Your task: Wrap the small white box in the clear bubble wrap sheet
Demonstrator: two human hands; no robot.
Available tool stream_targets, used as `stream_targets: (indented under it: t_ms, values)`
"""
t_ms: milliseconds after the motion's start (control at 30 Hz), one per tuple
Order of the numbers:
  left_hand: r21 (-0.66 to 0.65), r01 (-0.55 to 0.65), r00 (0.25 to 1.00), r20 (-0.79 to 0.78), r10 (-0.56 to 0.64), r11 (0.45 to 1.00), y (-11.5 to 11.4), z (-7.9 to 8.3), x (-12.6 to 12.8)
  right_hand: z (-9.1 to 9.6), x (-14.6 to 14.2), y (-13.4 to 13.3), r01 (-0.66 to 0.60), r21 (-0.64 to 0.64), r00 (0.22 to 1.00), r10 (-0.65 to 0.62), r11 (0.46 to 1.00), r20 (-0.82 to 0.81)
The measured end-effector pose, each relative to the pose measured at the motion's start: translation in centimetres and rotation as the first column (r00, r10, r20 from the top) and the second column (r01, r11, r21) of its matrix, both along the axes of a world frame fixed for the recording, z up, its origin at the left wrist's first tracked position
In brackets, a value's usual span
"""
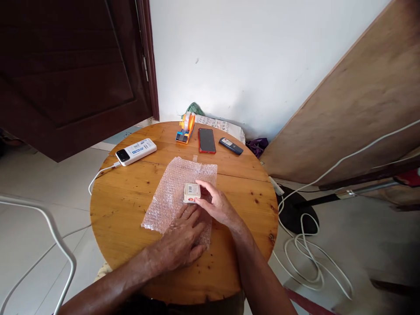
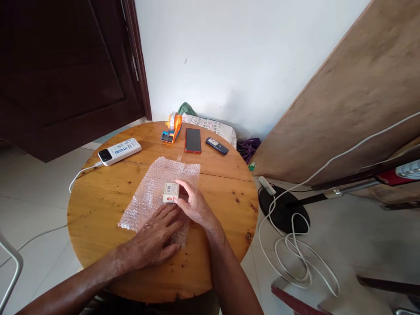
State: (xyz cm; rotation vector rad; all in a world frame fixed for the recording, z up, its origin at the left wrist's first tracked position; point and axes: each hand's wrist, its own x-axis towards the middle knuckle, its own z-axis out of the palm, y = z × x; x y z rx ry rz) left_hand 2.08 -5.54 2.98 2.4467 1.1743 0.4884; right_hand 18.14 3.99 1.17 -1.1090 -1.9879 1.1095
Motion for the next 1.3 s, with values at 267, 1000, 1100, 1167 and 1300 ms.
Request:
stream_targets:
  t_ms: [267,1000,1100,1167,1300]
  values:
    - [0.214,-0.358,0.934,0.079,0.349,0.909,1.9,-1.4,-5.6,-0.3,-0.3,-0.5,-0.024,0.137,0.996,0.012,0.990,0.087]
    - [0.233,-0.433,0.898,0.033,0.438,0.871,2.1,-4.3,-5.4,0.7,-0.5,-0.8,0.155,0.301,0.962,-0.213,0.941,0.170]
    - [0.228,-0.430,0.900,0.029,0.435,0.874,2.1,-4.2,-5.4,0.6,-0.3,-0.8,0.081,0.293,0.980,-0.129,0.953,0.149]
    - [0.222,-0.429,0.901,0.039,0.431,0.876,2.1,-4.2,-5.4,0.3,-0.6,-0.8,0.034,0.291,0.985,-0.081,0.956,0.152]
    - [0.213,-0.444,0.895,0.059,0.442,0.870,2.0,-4.2,-5.4,-0.3,-1.1,-0.7,0.065,0.286,0.986,-0.106,0.956,0.132]
